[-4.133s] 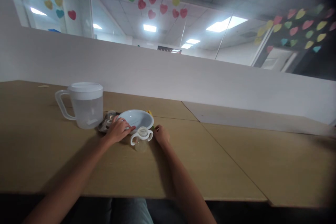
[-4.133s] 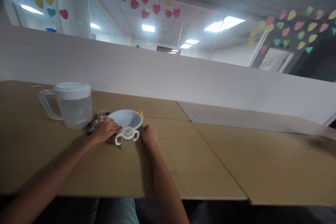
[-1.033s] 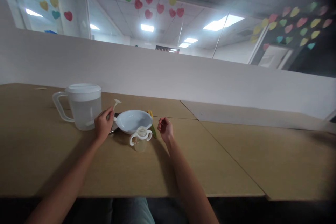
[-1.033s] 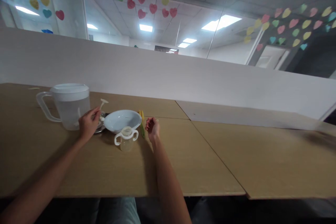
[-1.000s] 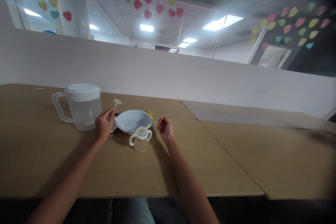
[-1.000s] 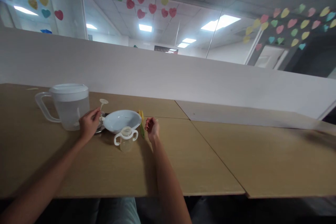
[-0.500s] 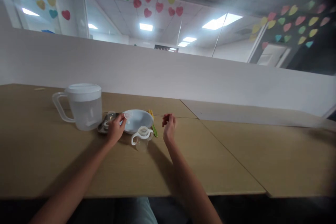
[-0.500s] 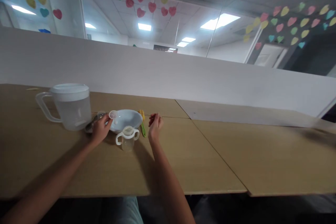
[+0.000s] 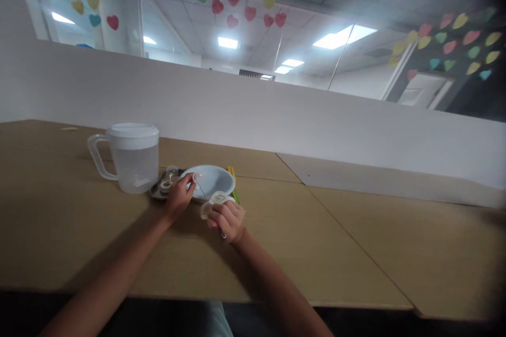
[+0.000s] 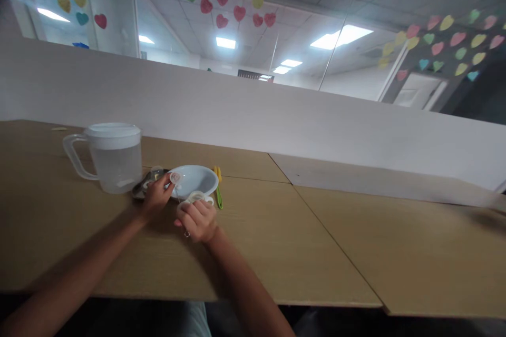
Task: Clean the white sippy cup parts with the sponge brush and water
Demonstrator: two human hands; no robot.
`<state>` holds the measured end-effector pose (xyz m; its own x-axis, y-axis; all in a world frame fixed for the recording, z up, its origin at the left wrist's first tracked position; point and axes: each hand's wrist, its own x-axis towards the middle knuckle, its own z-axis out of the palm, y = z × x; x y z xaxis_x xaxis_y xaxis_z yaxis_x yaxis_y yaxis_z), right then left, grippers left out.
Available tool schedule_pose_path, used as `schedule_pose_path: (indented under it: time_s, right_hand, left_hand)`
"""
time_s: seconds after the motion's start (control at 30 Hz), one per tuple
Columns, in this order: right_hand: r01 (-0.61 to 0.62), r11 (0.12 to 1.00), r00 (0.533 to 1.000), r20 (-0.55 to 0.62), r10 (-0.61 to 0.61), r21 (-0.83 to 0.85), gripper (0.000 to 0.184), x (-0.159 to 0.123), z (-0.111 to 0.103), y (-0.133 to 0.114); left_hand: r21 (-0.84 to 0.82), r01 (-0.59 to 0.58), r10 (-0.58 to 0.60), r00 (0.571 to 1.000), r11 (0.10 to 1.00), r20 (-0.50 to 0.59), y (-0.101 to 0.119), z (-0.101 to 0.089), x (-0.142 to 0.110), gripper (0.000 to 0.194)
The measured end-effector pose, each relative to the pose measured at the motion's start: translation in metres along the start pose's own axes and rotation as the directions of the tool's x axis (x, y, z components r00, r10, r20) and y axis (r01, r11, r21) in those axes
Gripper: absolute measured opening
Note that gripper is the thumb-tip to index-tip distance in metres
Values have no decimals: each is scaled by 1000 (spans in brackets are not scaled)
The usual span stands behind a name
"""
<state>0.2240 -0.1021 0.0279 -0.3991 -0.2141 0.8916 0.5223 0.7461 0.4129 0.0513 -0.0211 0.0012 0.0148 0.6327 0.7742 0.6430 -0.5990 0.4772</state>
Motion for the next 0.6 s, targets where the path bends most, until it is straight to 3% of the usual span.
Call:
schedule_pose_path:
  time_s: [0.17, 0.33, 0.6]
  right_hand:
    - [-60, 998, 998, 36, 59, 30, 32, -6, -1, 3]
    - [-66, 996, 998, -21, 67, 63, 33, -4, -1, 2]
    - [-96, 995, 995, 0, 96, 24, 36, -8, 0, 4]
  left_hand:
    - [-20, -2, 2, 1000, 1000, -6, 0, 2, 0, 21]
    - [8, -11, 11, 1000, 1000, -11, 0, 3, 0, 21]
    - [11, -29, 29, 1000, 1000, 13, 1, 1, -1, 23]
